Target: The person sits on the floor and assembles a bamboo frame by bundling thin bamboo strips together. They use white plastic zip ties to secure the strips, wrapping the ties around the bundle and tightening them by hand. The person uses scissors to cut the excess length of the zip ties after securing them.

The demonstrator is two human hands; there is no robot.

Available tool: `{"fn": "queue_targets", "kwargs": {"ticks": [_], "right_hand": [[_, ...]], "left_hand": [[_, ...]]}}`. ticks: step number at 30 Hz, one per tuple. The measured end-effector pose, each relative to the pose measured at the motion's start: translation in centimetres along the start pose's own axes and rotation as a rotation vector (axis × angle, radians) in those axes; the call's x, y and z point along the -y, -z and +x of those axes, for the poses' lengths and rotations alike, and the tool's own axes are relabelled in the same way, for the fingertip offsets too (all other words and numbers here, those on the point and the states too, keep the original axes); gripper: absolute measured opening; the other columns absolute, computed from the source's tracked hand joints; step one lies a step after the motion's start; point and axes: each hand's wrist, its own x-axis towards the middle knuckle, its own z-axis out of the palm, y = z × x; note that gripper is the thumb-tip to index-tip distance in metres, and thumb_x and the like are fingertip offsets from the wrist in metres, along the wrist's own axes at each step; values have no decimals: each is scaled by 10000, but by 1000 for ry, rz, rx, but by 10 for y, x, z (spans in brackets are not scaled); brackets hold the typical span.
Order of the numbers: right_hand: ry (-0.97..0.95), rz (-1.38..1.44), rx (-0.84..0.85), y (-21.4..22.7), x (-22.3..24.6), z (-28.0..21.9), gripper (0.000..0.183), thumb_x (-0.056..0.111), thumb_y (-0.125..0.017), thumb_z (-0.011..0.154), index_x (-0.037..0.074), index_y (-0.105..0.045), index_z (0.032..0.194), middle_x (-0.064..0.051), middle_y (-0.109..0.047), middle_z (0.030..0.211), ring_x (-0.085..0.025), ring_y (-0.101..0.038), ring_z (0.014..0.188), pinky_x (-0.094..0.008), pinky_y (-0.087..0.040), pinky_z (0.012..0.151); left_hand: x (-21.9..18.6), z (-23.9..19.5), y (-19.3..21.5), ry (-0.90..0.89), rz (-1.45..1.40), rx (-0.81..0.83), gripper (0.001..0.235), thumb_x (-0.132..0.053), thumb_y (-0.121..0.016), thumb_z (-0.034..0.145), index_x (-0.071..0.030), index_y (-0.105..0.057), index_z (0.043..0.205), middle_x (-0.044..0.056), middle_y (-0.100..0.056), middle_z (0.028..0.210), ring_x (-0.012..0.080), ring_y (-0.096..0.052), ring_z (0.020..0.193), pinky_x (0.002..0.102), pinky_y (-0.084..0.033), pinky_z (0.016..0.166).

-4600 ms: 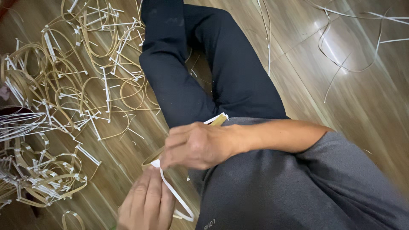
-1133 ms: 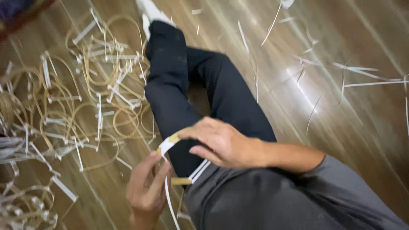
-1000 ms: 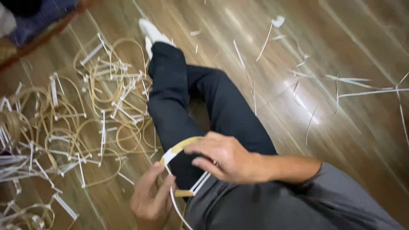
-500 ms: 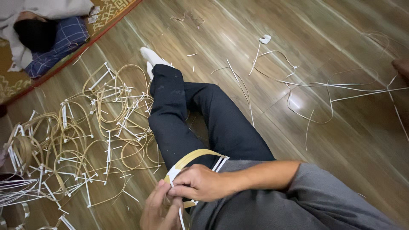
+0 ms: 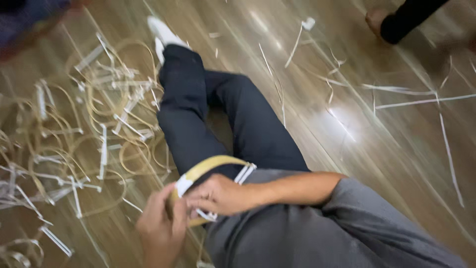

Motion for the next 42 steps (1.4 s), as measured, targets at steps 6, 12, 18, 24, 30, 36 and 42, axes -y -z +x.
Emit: {"fn": "queue_targets", "kwargs": {"ticks": [6, 12, 18, 24, 30, 36, 42], "right_hand": [[-78, -177, 174, 7, -29, -12, 264, 275, -585, 1028, 78, -760, 1049, -77, -768, 856, -233, -765, 781, -358, -583, 692], [-257, -738, 625, 23, 18, -21, 422, 431, -601, 987, 29, -705, 1061, -182, -704, 739, -345, -714, 714, -469, -552, 660], [228, -488, 71, 113, 102, -57, 355, 177, -704, 976, -16, -659, 1271, -149, -756, 916, -268, -763, 832, -379, -614, 748], [-123, -178, -249, 139, 58, -34, 315, 79, -632, 1000, 13, -669, 1306, -99, -821, 992, -128, -787, 836, -269, -645, 756], [-126, 130, 33, 74, -5, 1, 487, 72, -681, 960, 0, -538, 1420, -100, -755, 1202, -91, -673, 1018, -286, -571, 901], [-171, 464, 198, 51, -27, 5, 392, 86, -666, 1030, -44, -610, 1395, -81, -750, 1195, -84, -685, 1028, -257, -569, 877], [-330, 414, 401, 69, -14, -9, 474, 107, -709, 967, -12, -596, 1412, -47, -770, 1173, -12, -666, 804, -172, -521, 555]], "left_hand": [[3, -5, -13, -56, 50, -65, 230, -37, -685, 915, -18, -651, 1142, 144, -656, 930, 285, -674, 763, 376, -527, 673], [35, -3, -11, 25, 280, -180, 188, -96, -639, 995, 16, -668, 1143, 137, -612, 830, 275, -591, 638, 416, -475, 593], [154, 12, 26, 449, -731, -505, 142, -165, -555, 1150, -56, -641, 1119, 27, -607, 854, 108, -490, 630, 261, -372, 530], [183, -20, -32, 892, -1403, -124, 163, -51, -498, 989, 13, -567, 1122, 11, -544, 735, 92, -482, 514, 252, -421, 463], [67, -36, -81, 816, -1276, 113, 296, -152, -480, 1024, -38, -501, 1296, 34, -532, 637, 79, -448, 419, 225, -359, 368], [28, -32, -67, 578, -1264, 299, 443, -235, -495, 1088, 50, -472, 1426, 67, -588, 783, 55, -467, 508, 190, -375, 442], [13, -44, -69, 452, -1168, 420, 459, -205, -503, 1095, 50, -466, 1475, 56, -625, 924, 49, -495, 592, 189, -407, 514]]}}
